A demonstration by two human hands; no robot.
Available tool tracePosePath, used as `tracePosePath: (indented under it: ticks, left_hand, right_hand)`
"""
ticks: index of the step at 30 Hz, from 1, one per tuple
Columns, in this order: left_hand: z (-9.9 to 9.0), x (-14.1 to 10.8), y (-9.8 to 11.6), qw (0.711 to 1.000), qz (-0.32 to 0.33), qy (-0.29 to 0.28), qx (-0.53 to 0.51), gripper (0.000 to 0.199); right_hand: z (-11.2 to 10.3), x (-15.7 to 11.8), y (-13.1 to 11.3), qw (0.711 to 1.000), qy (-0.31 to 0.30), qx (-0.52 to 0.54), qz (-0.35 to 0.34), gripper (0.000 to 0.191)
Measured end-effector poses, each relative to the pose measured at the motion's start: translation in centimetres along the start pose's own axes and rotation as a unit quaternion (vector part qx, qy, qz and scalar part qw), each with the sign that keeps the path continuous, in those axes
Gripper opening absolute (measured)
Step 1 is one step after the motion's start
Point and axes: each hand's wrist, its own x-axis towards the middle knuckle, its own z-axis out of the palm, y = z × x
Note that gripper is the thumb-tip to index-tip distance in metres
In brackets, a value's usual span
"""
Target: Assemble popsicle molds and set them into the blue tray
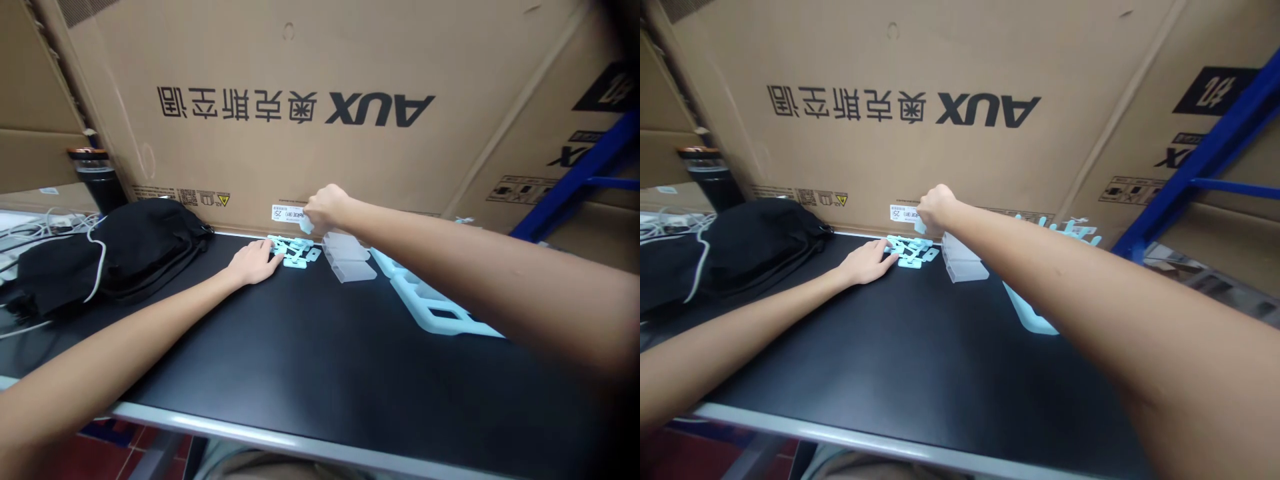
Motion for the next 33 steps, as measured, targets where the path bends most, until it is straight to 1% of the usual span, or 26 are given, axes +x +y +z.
tracePosePath:
  ticks: [3, 8, 11, 13, 14, 16, 18, 19, 21, 23, 26, 29, 31, 33]
  left_hand:
    - [0.0, 0.0, 0.0, 1.0, -0.001, -0.002, 0.006, 0.052]
    - [0.0, 0.1, 0.1, 1.0, -0.009, -0.009, 0.022, 0.052]
    - [0.0, 0.0, 0.1, 1.0, -0.006, -0.005, 0.023, 0.05]
    - [0.0, -0.1, 0.1, 1.0, -0.001, 0.005, 0.027, 0.048]
    - [-0.1, -0.1, 0.2, 0.999, 0.008, 0.023, 0.035, 0.047]
    - [-0.3, -0.4, 0.5, 0.994, 0.055, 0.076, 0.064, 0.043]
    - [-0.6, -0.7, 1.2, 0.979, 0.132, 0.125, 0.094, 0.038]
    - [-0.7, -1.0, 1.7, 0.971, 0.169, 0.135, 0.105, 0.036]
    - [-0.8, -1.6, 3.0, 0.959, 0.224, 0.127, 0.118, 0.031]
    - [-0.8, -2.3, 4.4, 0.951, 0.261, 0.112, 0.125, 0.029]
    - [-0.7, -3.0, 6.1, 0.935, 0.321, 0.088, 0.124, 0.026]
    - [-0.6, -3.1, 6.7, 0.92, 0.369, 0.059, 0.121, 0.025]
    - [-0.7, -2.9, 6.6, 0.917, 0.377, 0.048, 0.119, 0.026]
    - [-0.7, -2.7, 6.3, 0.92, 0.372, 0.046, 0.113, 0.028]
  right_hand:
    - [-0.4, -0.5, 0.0, 1.0, 0.007, -0.029, -0.006, 0.049]
    - [-1.3, -0.6, 0.7, 0.999, 0.01, -0.04, -0.002, 0.054]
    - [-1.3, -0.5, 1.6, 1.0, 0.025, -0.015, -0.002, 0.061]
    - [-1.1, -1.3, 1.9, 0.999, 0.034, 0.023, -0.013, 0.066]
    - [-0.9, -2.2, 2.0, 0.998, 0.035, 0.043, -0.02, 0.068]
    - [-0.5, -5.1, 1.6, 0.996, 0.04, 0.077, -0.027, 0.071]
    - [-0.1, -9.0, 0.8, 0.993, 0.059, 0.098, -0.017, 0.075]
    - [0.3, -10.9, 0.4, 0.992, 0.07, 0.107, -0.001, 0.076]
    - [1.3, -14.3, -0.5, 0.988, 0.081, 0.126, 0.034, 0.07]
    - [2.7, -16.3, -1.1, 0.982, 0.092, 0.148, 0.072, 0.061]
    - [4.9, -17.0, -1.2, 0.969, 0.127, 0.182, 0.109, 0.049]
    - [6.4, -16.9, -0.9, 0.956, 0.16, 0.211, 0.128, 0.044]
    - [6.9, -17.1, -0.7, 0.948, 0.181, 0.227, 0.135, 0.045]
    - [7.3, -17.4, -0.5, 0.941, 0.199, 0.237, 0.133, 0.047]
